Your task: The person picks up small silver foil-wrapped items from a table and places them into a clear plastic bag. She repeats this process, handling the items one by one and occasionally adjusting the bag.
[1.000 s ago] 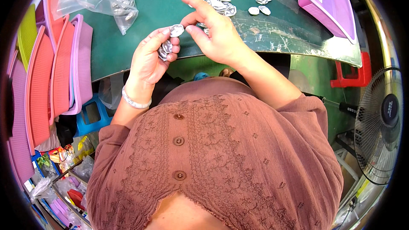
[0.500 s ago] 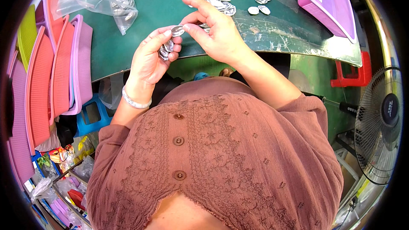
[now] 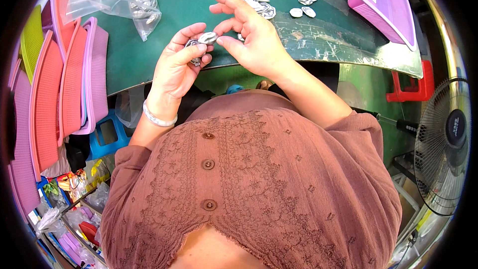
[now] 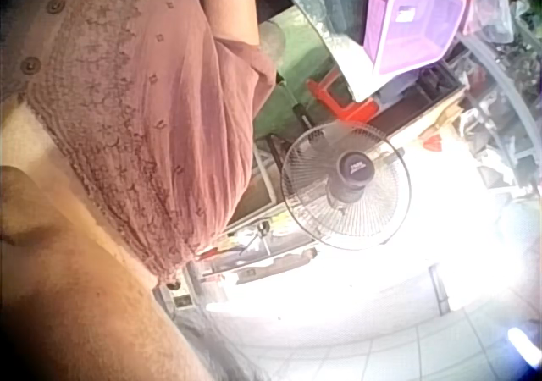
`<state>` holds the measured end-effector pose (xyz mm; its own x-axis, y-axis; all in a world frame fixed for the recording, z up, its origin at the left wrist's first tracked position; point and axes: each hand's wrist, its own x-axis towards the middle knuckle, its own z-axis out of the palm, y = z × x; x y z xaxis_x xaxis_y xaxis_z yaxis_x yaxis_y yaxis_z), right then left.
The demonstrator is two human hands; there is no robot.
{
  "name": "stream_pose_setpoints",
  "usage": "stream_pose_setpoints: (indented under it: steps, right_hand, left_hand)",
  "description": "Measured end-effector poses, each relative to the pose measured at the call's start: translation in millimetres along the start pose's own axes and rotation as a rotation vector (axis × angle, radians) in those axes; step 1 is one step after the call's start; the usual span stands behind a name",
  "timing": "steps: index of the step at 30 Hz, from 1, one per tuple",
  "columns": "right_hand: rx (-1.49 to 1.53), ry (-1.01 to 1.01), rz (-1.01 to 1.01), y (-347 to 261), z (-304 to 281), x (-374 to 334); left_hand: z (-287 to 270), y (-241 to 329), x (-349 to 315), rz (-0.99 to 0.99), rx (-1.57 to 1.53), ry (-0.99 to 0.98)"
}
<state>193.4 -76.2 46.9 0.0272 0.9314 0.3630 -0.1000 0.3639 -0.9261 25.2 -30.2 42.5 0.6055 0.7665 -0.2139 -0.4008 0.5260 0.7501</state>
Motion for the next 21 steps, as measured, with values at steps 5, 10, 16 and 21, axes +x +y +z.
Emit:
stream_pose_setpoints:
  steps: [5,10,16,21]
  right_hand:
    - [-0.097,-0.009,-0.050,1.6,-0.6,0.0]
    - [-0.073,-0.022,-0.019,1.9,-1.7,0.4]
    - [-0.104,-0.043,0.027,1.1,-3.3,0.7]
    - [-0.380,-0.126,-0.155,-5.6,-3.3,1.6]
  left_hand:
    - [-0.3,0.7,0.3,-0.035,-0.016,0.011]
    - [1.7,1.2,1.0,-0.097,-0.104,0.025]
    - [0.3,3.0,4.1,-0.134,-0.153,0.001]
    - [2.0,-1.2,6.6,-0.156,-0.295,-0.030]
